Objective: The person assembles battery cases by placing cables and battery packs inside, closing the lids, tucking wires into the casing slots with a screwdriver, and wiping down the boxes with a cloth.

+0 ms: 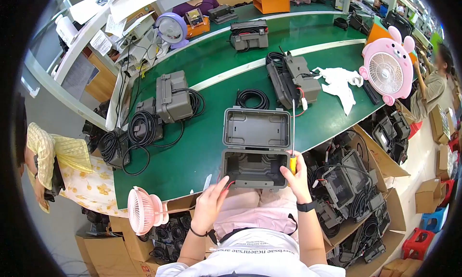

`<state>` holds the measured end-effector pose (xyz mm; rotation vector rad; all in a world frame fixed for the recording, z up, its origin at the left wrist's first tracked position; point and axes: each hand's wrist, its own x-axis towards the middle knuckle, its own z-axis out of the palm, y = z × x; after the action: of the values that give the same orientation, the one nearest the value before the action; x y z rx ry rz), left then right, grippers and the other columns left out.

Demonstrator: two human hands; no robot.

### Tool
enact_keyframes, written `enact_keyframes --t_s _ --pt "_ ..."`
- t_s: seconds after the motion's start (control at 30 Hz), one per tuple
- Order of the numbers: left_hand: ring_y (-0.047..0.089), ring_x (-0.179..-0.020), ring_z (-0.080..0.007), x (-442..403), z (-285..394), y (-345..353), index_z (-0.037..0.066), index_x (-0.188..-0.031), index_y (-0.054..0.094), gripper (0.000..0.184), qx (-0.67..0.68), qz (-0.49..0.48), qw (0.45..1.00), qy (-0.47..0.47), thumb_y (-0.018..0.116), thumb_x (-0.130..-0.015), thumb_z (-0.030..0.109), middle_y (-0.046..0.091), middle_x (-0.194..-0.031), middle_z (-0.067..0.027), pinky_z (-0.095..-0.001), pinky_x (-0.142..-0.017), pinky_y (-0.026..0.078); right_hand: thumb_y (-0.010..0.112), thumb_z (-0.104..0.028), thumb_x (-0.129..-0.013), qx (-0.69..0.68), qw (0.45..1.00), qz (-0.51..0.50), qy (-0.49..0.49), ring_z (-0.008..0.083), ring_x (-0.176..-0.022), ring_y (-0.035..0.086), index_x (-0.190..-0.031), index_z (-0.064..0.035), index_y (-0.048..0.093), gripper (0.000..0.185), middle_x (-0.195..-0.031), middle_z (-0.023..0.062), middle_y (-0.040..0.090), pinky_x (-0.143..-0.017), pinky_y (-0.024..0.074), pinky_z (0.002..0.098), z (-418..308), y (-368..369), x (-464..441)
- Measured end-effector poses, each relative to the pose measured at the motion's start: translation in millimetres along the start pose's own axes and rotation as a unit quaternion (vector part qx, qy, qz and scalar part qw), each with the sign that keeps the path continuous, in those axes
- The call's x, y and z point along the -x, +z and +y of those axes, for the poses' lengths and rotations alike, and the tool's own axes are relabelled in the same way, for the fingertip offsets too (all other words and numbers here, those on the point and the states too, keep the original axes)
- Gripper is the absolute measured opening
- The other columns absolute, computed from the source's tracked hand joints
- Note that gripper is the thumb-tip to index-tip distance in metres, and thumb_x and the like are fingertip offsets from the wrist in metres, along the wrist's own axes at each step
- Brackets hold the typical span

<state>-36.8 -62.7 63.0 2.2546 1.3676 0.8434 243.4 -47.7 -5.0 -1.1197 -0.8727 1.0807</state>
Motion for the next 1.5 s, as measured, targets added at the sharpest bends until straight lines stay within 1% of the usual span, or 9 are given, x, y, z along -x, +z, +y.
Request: enact_keyframes --t_s 0.13,0.23,0.37,0.47,0.73,0.9,1.0,1.33,1.5 --pt "0.071 -0.089 -0.0187 4.8 6.4 -27.3 0.003 -0.133 0.060 0.037 0.353 -0.098 0.913 -0.179 0.061 -0.097 0.001 0.070 -0.101 -0.0130 -0.0279 -0.073 0.057 0.068 0.000 -0.082 0.036 0.998 -0.042 -0.023 0.0126 -0.111 0.053 -0.127 -0.0051 0.051 0.049 -0.118 0.0033 0.058 -0.100 0.0408 0.0274 -7.1 9.6 -13.7" --pt "0.068 -0.104 -0.0206 0.1 -1.8 -22.5 -0.006 -0.132 0.057 0.034 0.665 -0.008 0.680 -0.308 0.056 -0.098 -0.004 0.072 -0.110 -0.0134 -0.0292 -0.094 0.053 0.068 0.000 -0.082 0.053 0.995 -0.078 -0.029 0.0131 -0.112 0.053 -0.127 -0.0040 0.051 0.049 -0.119 0.0038 0.057 -0.102 0.0399 0.0285 -11.0 23.7 -22.1" --pt "0.070 -0.101 -0.0263 -24.6 -5.7 -12.2 0.000 -0.117 0.065 0.024 0.516 0.073 0.829 -0.204 0.067 -0.093 0.002 0.070 -0.104 -0.0115 -0.0285 -0.081 0.057 0.069 -0.003 -0.081 0.057 0.995 -0.076 -0.038 0.0137 -0.114 0.052 -0.126 -0.0032 0.051 0.049 -0.120 0.0043 0.057 -0.103 0.0380 0.0290 -1.0 27.8 -32.8" --pt "0.067 -0.079 -0.0237 -36.3 -9.4 -13.4 0.006 -0.100 0.070 0.016 -0.029 0.139 0.988 -0.067 0.076 -0.085 0.007 0.068 -0.099 -0.0086 -0.0296 -0.074 0.054 0.070 -0.004 -0.081 0.053 0.995 -0.076 -0.025 0.0138 -0.114 0.052 -0.126 -0.0031 0.051 0.048 -0.119 0.0043 0.058 -0.103 0.0380 0.0292 -4.4 29.1 -33.5" --pt "0.062 -0.109 -0.0341 -73.3 -0.7 -18.7 0.006 -0.074 0.062 0.017 -0.017 0.055 0.981 0.184 0.078 -0.071 0.007 0.070 -0.115 -0.0082 -0.0421 -0.092 0.051 0.070 -0.004 -0.081 0.044 0.996 -0.078 -0.012 0.0129 -0.112 0.052 -0.126 -0.0038 0.052 0.048 -0.118 0.0038 0.058 -0.102 0.0391 0.0287 -2.7 27.8 -34.5" --pt "0.068 -0.105 -0.0251 -69.3 -9.8 -13.7 0.010 -0.068 0.061 0.014 0.125 0.004 0.982 0.145 0.074 -0.072 0.007 0.076 -0.082 -0.0002 -0.0570 -0.109 0.038 0.070 -0.005 -0.082 0.041 0.996 -0.076 -0.004 0.0127 -0.112 0.052 -0.126 -0.0042 0.052 0.047 -0.118 0.0037 0.058 -0.102 0.0394 0.0286 -4.4 28.5 -32.7" --pt "0.067 -0.104 -0.0253 -73.9 -9.3 -11.0 0.009 -0.069 0.062 0.015 -0.040 0.050 0.993 0.097 0.074 -0.077 0.011 0.074 -0.081 0.0006 -0.0592 -0.112 0.032 0.069 -0.004 -0.082 0.038 0.996 -0.078 -0.015 0.0130 -0.112 0.052 -0.126 -0.0042 0.052 0.047 -0.118 0.0039 0.058 -0.102 0.0393 0.0288 -3.8 28.9 -32.7" --pt "0.058 -0.112 -0.0287 -51.1 -15.9 -15.7 0.011 -0.120 0.066 0.052 -0.118 0.128 0.981 0.086 0.079 -0.078 0.038 0.066 -0.112 -0.0054 -0.0558 -0.109 0.036 0.069 -0.003 -0.082 0.041 0.997 -0.070 -0.005 0.0184 -0.124 0.050 -0.127 -0.0048 0.050 0.049 -0.132 0.0096 0.054 -0.109 0.0359 0.0333 -4.4 29.2 -25.7" --pt "0.053 -0.127 -0.0260 -35.8 -18.7 -3.9 0.014 -0.128 0.065 0.066 -0.205 -0.018 0.972 0.116 0.077 -0.075 0.050 0.064 -0.127 -0.0010 -0.0609 -0.112 0.030 0.071 -0.003 -0.080 0.065 0.995 -0.067 -0.040 0.0234 -0.135 0.043 -0.127 -0.0063 0.051 0.051 -0.149 0.0152 0.042 -0.113 0.0327 0.0363 -10.0 34.0 -28.0"
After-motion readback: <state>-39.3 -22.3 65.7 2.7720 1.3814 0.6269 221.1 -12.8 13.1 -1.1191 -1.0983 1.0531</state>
